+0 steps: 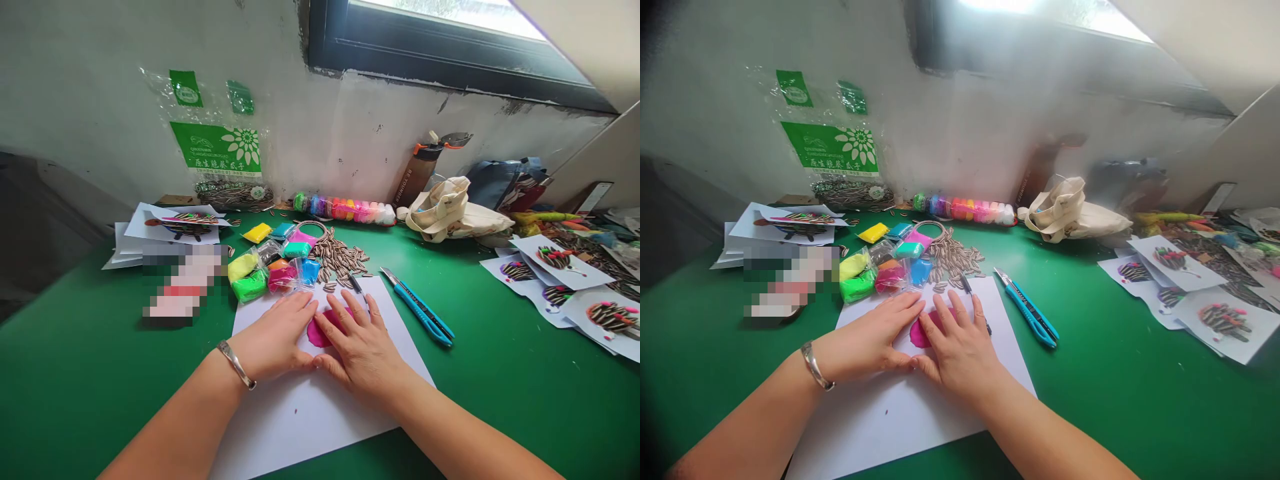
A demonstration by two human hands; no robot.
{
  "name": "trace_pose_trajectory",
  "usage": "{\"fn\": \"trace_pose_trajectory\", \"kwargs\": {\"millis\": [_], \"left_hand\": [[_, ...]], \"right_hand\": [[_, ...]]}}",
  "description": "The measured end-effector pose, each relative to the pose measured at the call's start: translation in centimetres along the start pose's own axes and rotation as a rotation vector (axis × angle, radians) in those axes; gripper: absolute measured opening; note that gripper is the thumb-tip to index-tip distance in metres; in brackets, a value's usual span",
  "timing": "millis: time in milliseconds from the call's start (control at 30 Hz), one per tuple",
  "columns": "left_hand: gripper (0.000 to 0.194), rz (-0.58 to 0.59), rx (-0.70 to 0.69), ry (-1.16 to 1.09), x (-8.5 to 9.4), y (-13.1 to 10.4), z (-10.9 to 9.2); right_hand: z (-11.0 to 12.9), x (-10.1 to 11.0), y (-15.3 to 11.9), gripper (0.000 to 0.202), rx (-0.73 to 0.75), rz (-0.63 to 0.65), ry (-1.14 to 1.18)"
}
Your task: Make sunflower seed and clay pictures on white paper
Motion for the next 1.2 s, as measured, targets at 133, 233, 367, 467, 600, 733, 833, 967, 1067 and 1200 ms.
{"fn": "trace_pose_trajectory", "kwargs": {"millis": [133, 233, 367, 467, 600, 733, 833, 967, 1067, 1200], "left_hand": [[0.072, 0.0, -0.003, 0.021, 0.0, -0.1, -0.1], [0.07, 0.002, 0.002, 0.014, 0.0, 0.0, 0.0], [0.074, 0.008, 0.012, 0.015, -0.2, 0.1, 0.3], [0.08, 0.031, 0.037, 0.011, -0.3, 0.0, 0.4], [0.079, 0.04, 0.045, 0.009, -0.3, -0.1, 0.4], [0.078, 0.024, 0.035, -0.003, -0.3, -0.1, 0.4], [0.081, 0.023, 0.037, -0.01, -0.3, 0.0, 0.5], [0.085, 0.045, 0.053, 0.01, -0.4, 0.0, 0.6], [0.085, 0.054, 0.057, 0.015, -0.3, 0.0, 0.4], [0.084, 0.051, 0.068, -0.006, -0.2, -0.1, 0.4]], "right_hand": [[-0.2, 0.0, 0.0, 0.058, -0.013, 0.003, -0.003], [-0.2, 0.1, 0.2, 0.057, -0.025, 0.011, 0.004], [-0.3, 0.1, 0.3, 0.057, -0.044, 0.025, 0.022], [-0.4, 0.1, 0.3, 0.056, -0.056, 0.028, 0.037], [-0.8, 0.0, 0.2, 0.054, -0.073, 0.031, 0.06], [-1.5, 0.0, 0.0, 0.054, -0.122, 0.008, 0.033], [-1.4, -0.3, 0.0, 0.052, -0.101, 0.029, 0.039], [-1.3, -0.6, 0.0, 0.051, -0.085, 0.052, 0.065], [-2.1, -0.2, -0.2, 0.054, -0.118, 0.049, 0.046], [-3.3, 0.6, -0.7, 0.06, -0.194, 0.032, -0.016]]}}
Point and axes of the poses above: each hand's wrist, its own y-axis towards the middle knuckle, its own x-axis out of the back of the hand, z = x × y, the point moved 6 cm from there along y, towards the middle knuckle, and after that the axes turned 6 degrees about x, right-handed, at the moved point
